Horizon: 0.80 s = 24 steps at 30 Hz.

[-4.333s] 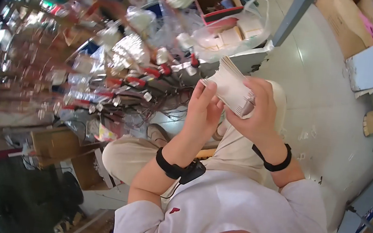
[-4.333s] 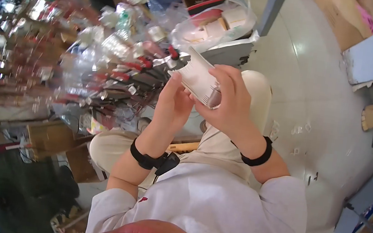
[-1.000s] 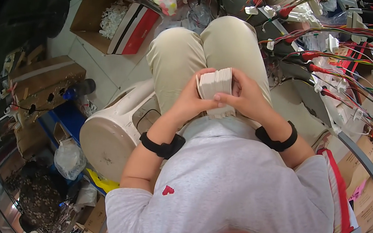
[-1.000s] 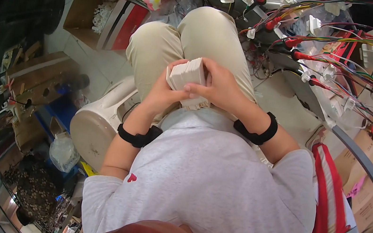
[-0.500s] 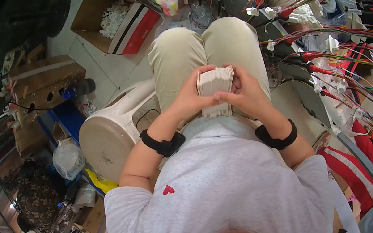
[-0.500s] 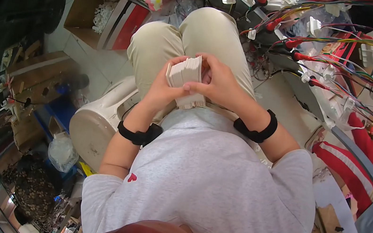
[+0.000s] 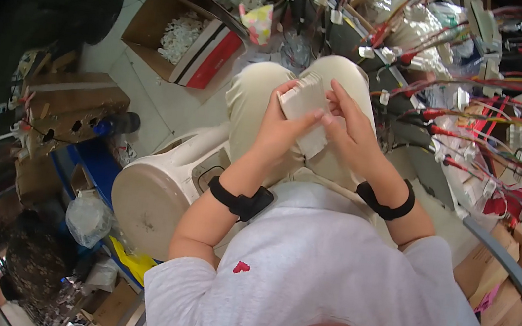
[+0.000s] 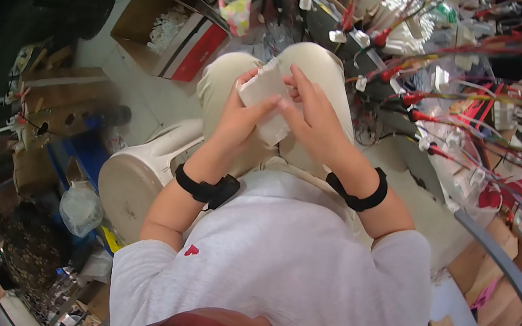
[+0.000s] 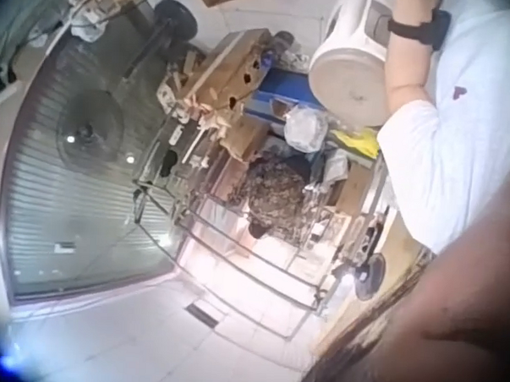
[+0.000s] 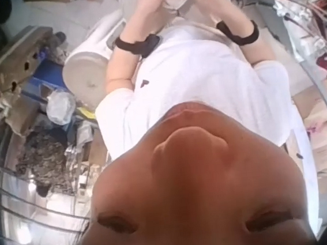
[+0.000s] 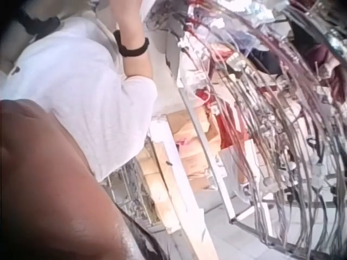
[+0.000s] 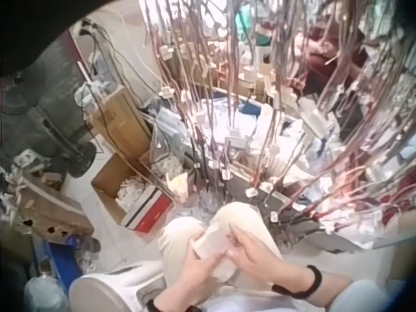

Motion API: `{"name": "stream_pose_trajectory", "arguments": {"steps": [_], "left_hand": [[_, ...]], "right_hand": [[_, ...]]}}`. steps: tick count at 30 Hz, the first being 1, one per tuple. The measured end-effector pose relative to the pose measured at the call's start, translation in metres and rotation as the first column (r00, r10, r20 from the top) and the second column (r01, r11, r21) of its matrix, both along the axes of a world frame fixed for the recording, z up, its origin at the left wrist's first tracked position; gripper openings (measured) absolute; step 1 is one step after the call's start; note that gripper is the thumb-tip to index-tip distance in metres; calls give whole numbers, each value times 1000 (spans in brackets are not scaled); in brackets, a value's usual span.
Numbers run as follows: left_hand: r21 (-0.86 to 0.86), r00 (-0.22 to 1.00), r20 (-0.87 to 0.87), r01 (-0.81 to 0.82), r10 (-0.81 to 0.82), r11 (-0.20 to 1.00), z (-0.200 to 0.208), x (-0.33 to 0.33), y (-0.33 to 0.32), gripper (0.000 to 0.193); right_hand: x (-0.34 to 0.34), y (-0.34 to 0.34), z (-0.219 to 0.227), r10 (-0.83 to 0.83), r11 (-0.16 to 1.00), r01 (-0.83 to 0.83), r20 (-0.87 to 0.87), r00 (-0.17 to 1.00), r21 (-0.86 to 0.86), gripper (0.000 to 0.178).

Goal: The person applies glue to wire connectors with a glue gun, then picks up a stack of labels and places them into a plastic bag.

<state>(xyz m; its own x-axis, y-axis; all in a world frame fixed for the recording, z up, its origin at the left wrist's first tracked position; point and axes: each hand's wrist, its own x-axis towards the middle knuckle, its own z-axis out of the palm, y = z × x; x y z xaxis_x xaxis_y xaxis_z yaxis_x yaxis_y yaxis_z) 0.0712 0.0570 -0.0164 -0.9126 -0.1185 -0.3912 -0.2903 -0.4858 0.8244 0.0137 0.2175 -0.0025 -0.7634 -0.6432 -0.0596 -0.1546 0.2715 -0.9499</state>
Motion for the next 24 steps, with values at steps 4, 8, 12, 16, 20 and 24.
{"name": "stream_pose_trajectory", "arguments": {"steps": [4,8,12,16,20,24], "left_hand": [[127,991,-43,-119,125,985,13,-22,3,91],[93,997,-61,-34,40,995,18,-30,-8,99],[284,995,-90,-21,49,959,19,-41,-25,93],[57,980,-124,-147,153,987,22,-88,-71,64],[-420,918,-297,-374,264,827,-18,-201,-165,25],[-602,929,-277,-366,244,710,-61,-338,-259,20]], "right_hand": [[-3,-23,18,9,986,61,-418,909,154,87],[-21,-43,31,-63,975,105,-208,976,196,89],[-48,-49,17,-71,982,106,-215,974,154,84],[-85,-52,-3,-141,970,179,220,965,-164,82],[-96,-56,3,-5,963,110,390,921,-247,78],[-93,-75,5,134,964,2,493,859,-267,87]]}}
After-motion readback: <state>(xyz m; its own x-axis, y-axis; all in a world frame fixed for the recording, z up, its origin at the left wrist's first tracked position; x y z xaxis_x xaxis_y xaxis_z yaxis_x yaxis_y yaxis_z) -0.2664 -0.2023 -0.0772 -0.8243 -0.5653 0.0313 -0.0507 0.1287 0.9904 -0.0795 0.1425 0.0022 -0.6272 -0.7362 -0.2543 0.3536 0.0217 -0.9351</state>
